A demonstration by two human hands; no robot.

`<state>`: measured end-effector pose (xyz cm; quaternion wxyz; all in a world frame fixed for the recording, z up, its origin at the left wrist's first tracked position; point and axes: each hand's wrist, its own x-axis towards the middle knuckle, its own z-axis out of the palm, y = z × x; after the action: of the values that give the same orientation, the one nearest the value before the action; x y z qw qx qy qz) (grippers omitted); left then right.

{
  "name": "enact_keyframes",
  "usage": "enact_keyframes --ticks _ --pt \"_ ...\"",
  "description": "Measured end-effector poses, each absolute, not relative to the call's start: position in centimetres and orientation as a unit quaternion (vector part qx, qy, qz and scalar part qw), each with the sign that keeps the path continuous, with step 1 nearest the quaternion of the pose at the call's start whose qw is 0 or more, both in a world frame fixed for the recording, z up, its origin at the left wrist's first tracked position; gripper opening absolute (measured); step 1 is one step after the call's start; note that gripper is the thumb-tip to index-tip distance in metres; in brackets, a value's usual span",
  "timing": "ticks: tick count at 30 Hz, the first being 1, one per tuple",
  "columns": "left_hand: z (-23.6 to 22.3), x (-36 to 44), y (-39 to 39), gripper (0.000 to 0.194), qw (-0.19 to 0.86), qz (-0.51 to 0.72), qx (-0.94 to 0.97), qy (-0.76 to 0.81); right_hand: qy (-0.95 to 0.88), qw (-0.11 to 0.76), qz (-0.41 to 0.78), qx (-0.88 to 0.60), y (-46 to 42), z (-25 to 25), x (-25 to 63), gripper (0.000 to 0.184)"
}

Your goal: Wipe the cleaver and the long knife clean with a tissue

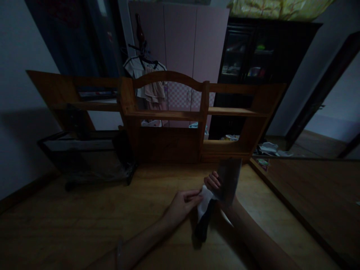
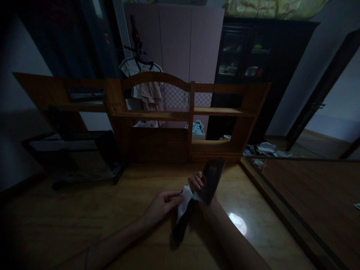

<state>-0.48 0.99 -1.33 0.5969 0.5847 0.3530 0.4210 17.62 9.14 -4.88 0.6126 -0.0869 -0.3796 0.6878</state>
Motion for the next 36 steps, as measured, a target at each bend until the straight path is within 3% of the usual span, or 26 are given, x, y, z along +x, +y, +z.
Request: enact_keyframes --ticks 9,21,36 --pt "0.9 -0.8 -1.1 0.030 0.409 0.385 0.768 0.306 -0.304 0.650 0.693 -0.066 8.4 -4.2 17.1 0.028" --pt "1.2 -1.0 -1.4 0.035 0.370 0.360 0.822 0.240 -0.290 0.644 0.702 -0.097 9.5 -6.7 16.6 0.034" --pt "0.8 -1.1 -0.9 0.034 0.354 0.359 0.815 0.284 -0.261 0.555 0.781 -0.115 7.3 -5.6 16.3 0.021"
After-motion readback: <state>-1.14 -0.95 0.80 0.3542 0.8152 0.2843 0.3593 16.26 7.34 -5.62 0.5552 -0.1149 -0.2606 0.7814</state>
